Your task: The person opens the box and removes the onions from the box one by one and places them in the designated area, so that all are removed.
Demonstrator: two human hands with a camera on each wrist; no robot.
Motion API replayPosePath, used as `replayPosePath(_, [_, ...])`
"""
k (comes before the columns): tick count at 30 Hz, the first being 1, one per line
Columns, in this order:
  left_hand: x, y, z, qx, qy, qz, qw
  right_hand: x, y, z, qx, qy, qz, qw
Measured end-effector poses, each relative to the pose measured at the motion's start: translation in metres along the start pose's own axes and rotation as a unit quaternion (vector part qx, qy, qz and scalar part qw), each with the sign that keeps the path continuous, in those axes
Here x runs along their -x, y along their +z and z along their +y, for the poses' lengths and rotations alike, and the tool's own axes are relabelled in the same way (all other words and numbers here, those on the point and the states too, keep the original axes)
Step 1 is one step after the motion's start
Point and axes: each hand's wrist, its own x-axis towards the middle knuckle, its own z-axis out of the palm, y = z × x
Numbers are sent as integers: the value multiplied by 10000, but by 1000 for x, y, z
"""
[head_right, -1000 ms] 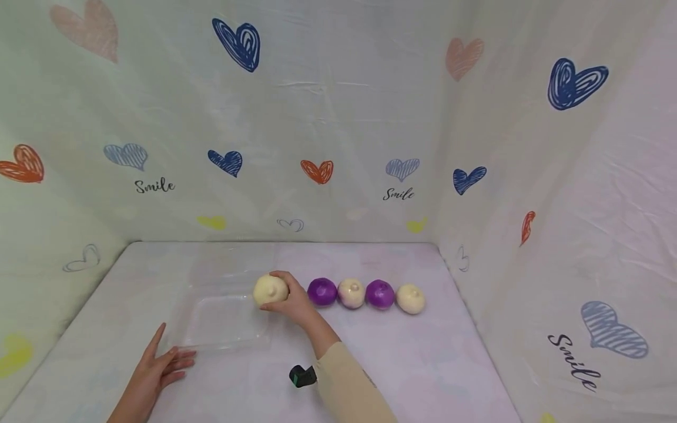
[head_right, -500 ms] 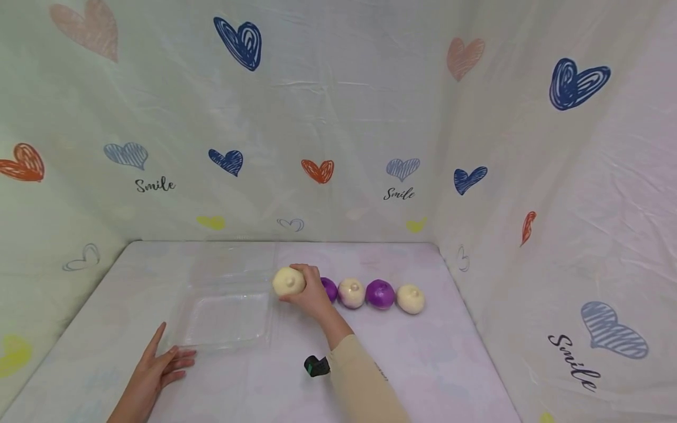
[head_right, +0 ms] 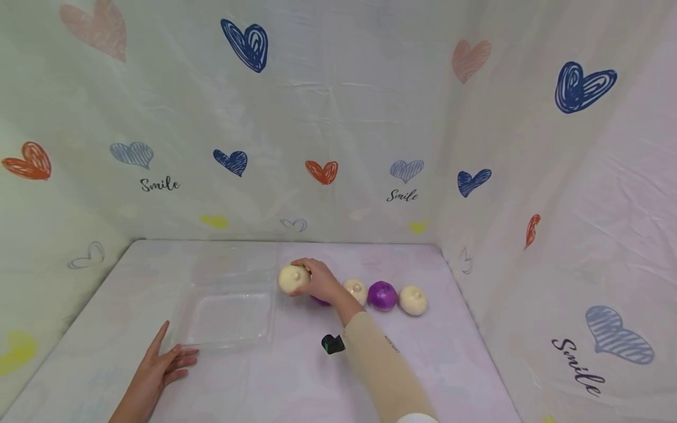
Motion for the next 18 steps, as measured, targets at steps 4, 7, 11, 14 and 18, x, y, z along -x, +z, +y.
replayPosePath(4, [0,1,0,-35,-50,49,10000,-7,-2,4,293,-84,-407,9987])
replayPosePath(7, [0,1,0,-92,-58,78,9999,-11,-1,6,430,-53,-649,9970])
replayPosePath(11, [0,1,-1,-98,-61,100,9999,-15,1,8,631,-23,-865,9943])
replayPosePath(14, [-1,1,-2,-82,-47,95,9999,-17,1,9,807,16,-953,9922])
replayPosePath(18, [-2,0,-3,-57,-43,130,9999,-20,2,10,973,67,-1027,9899])
